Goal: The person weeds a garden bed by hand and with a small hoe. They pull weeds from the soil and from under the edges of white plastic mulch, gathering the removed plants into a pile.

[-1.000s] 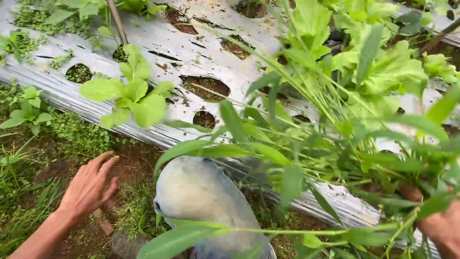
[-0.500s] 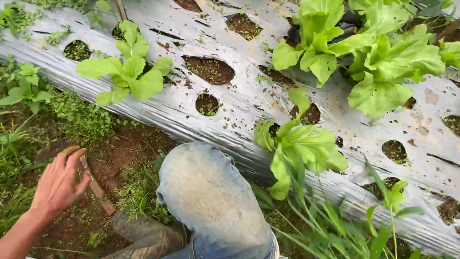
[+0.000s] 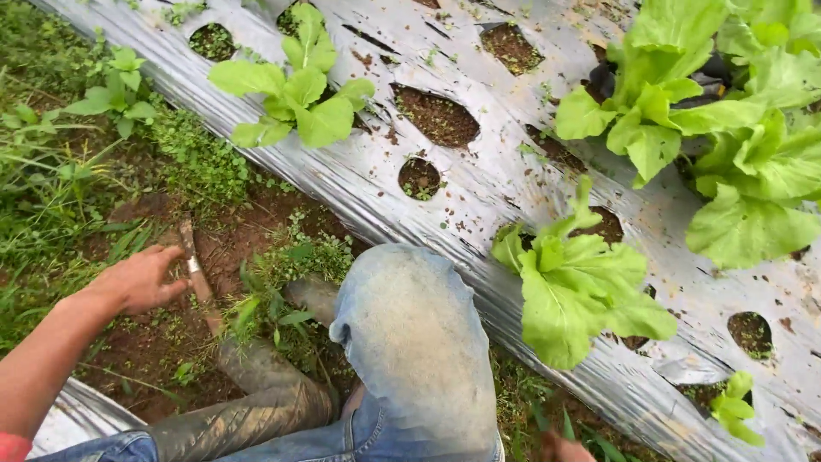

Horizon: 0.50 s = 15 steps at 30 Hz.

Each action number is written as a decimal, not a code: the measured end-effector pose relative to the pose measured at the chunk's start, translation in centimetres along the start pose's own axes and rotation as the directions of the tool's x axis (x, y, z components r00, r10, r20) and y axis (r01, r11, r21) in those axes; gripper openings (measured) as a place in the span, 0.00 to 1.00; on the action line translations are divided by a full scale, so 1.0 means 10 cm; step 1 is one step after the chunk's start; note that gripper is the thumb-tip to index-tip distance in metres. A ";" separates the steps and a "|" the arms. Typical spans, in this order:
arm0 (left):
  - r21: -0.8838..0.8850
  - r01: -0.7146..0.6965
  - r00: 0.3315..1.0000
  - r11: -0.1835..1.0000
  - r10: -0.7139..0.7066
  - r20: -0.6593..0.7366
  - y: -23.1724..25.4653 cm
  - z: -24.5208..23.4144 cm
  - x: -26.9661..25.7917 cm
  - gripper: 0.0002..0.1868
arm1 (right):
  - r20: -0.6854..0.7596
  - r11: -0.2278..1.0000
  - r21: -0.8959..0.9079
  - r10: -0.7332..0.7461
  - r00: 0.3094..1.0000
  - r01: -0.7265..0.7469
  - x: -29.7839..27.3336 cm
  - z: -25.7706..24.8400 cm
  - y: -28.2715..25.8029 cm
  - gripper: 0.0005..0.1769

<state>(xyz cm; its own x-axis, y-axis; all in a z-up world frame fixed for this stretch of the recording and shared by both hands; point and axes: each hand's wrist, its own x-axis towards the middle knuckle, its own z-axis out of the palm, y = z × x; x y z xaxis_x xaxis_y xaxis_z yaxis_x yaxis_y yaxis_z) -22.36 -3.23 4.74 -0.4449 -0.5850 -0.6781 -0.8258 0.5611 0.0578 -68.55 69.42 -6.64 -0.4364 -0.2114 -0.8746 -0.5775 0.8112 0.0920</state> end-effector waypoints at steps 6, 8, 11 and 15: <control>-0.064 0.051 0.999 0.997 -0.052 -0.013 0.16 -0.12 -0.27 0.35 | -0.594 0.583 0.331 -0.482 0.645 0.741 -0.51 -2.02 -2.31 0.10; -0.067 0.068 0.997 0.995 -0.071 -0.039 0.10 -0.09 -0.32 0.32 | -0.563 0.575 0.364 -0.491 0.665 0.733 -0.19 -2.30 -2.90 0.09; -0.092 0.077 0.994 0.993 -0.083 -0.068 0.10 -0.12 -0.42 0.28 | -0.515 0.567 0.480 -0.435 0.738 0.669 0.18 -2.53 -3.79 0.06; -0.062 0.092 0.993 0.994 -0.096 -0.069 0.05 0.00 -0.35 0.27 | -0.493 0.405 0.483 -0.607 0.623 0.776 0.08 -2.88 -4.79 0.10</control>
<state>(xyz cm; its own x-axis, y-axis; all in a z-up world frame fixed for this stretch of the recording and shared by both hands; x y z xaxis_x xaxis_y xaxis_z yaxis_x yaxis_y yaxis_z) -21.23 -0.87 7.15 -0.3865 -0.6749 -0.6286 -0.8829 0.4678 0.0407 -61.12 14.66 1.99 -0.2615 -0.8930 -0.3663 -0.2393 0.4276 -0.8717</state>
